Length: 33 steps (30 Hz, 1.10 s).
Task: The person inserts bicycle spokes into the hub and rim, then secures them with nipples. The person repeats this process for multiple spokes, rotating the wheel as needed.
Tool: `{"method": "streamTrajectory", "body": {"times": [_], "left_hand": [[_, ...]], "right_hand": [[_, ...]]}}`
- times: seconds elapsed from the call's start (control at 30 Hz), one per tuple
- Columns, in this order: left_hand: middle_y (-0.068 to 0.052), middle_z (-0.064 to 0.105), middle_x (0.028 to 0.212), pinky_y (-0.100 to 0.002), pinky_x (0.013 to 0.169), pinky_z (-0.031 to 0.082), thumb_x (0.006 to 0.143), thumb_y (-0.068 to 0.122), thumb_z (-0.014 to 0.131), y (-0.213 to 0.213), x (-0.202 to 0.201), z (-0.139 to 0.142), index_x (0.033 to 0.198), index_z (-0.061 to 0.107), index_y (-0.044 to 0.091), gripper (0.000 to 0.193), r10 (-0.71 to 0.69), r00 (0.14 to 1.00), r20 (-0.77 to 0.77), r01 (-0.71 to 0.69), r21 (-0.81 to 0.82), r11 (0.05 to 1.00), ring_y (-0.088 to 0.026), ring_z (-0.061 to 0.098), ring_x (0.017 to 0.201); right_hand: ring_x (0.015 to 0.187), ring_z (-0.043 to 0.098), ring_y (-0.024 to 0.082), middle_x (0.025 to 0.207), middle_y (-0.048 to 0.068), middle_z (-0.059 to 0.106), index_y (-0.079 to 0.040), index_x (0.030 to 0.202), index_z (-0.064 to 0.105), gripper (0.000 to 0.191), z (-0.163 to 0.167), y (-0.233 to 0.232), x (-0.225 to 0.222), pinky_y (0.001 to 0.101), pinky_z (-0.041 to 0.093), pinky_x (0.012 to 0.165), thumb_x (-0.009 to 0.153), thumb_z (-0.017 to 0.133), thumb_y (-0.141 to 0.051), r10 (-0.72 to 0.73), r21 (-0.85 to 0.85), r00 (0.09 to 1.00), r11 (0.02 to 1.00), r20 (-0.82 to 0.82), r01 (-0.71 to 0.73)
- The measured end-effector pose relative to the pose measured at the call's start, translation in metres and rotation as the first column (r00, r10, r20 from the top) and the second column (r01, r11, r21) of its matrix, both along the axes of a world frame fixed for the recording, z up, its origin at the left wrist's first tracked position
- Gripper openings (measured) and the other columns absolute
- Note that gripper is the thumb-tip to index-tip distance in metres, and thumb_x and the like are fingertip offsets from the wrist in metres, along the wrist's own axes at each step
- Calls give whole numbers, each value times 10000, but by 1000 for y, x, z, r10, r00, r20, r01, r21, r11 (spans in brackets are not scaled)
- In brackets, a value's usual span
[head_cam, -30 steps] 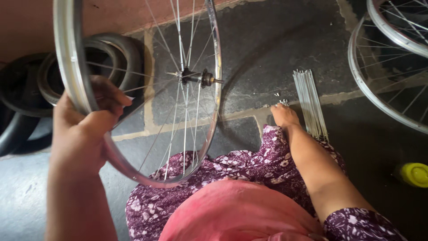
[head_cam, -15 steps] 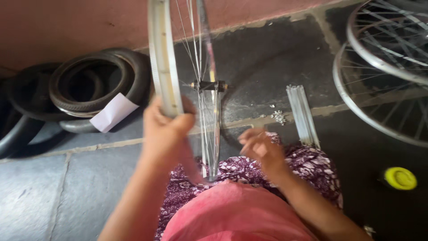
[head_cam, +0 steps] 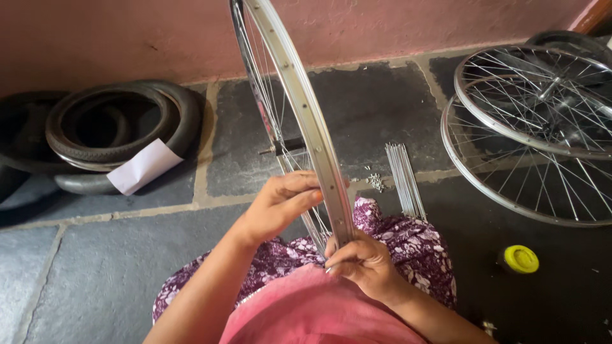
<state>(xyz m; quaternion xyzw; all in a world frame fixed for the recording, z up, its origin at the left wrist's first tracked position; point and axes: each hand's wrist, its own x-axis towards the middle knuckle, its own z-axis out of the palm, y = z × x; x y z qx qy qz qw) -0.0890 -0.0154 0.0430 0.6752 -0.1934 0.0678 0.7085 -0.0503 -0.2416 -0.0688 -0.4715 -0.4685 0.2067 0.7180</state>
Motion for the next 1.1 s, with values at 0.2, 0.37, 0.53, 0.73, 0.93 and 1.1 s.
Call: {"method": "streamTrajectory", "body": {"times": [0.2, 0.37, 0.53, 0.73, 0.93, 1.1], "left_hand": [[-102, 767, 1110, -371, 987, 595, 991, 99, 695, 2, 28, -29, 1081, 760, 2, 148, -91, 994, 67, 83, 112, 990, -224, 727, 1090], [-47, 697, 1089, -360, 992, 601, 972, 136, 723, -13, 36, -45, 1067, 724, 18, 152, -222, 970, 96, 220, 36, 975, -202, 721, 1076], [-52, 708, 1091, -343, 938, 592, 979, 132, 759, -11, 27, -57, 1048, 752, 5, 145, -250, 968, 3, 250, -27, 968, -182, 711, 1053], [-74, 743, 1102, -332, 911, 581, 967, 120, 782, 5, 27, -63, 1066, 781, -4, 159, -187, 982, -19, 184, -102, 978, -174, 698, 1025], [-79, 748, 1088, -331, 913, 585, 948, 113, 784, 5, 28, -72, 1072, 774, -8, 173, -192, 981, -11, 180, -297, 938, -183, 708, 1004], [-77, 728, 1090, -331, 923, 573, 933, 101, 802, 0, 22, -70, 1073, 773, -19, 186, -134, 991, -19, 122, -306, 944, -184, 690, 1017]], "right_hand": [[894, 685, 166, 1006, 72, 676, -34, 1003, 736, 129, 0, -11, -4, 307, 594, 784, 942, 784, -137, 99, -20, 992, 995, 81, -97], [884, 691, 167, 980, 65, 686, -36, 979, 738, 117, 7, -24, -6, 306, 586, 787, 944, 803, -126, 164, -88, 980, 984, 114, -155], [895, 659, 169, 1000, 72, 657, -37, 956, 744, 103, 2, -40, -8, 312, 575, 769, 943, 809, -116, 192, -87, 980, 979, 59, -186], [922, 640, 143, 1011, 43, 658, -62, 980, 738, 108, -1, -28, 4, 286, 563, 822, 943, 772, -158, 153, -53, 986, 987, 63, -150], [1017, 650, 167, 1107, 78, 637, -50, 961, 723, 26, 37, -47, 11, 277, 569, 878, 938, 714, -58, -174, -26, 983, 985, -59, 173], [852, 723, 159, 962, 95, 706, -7, 1069, 711, 154, 76, -38, 11, 272, 607, 788, 941, 684, 75, -626, 1, 756, 770, 191, 638]]}}
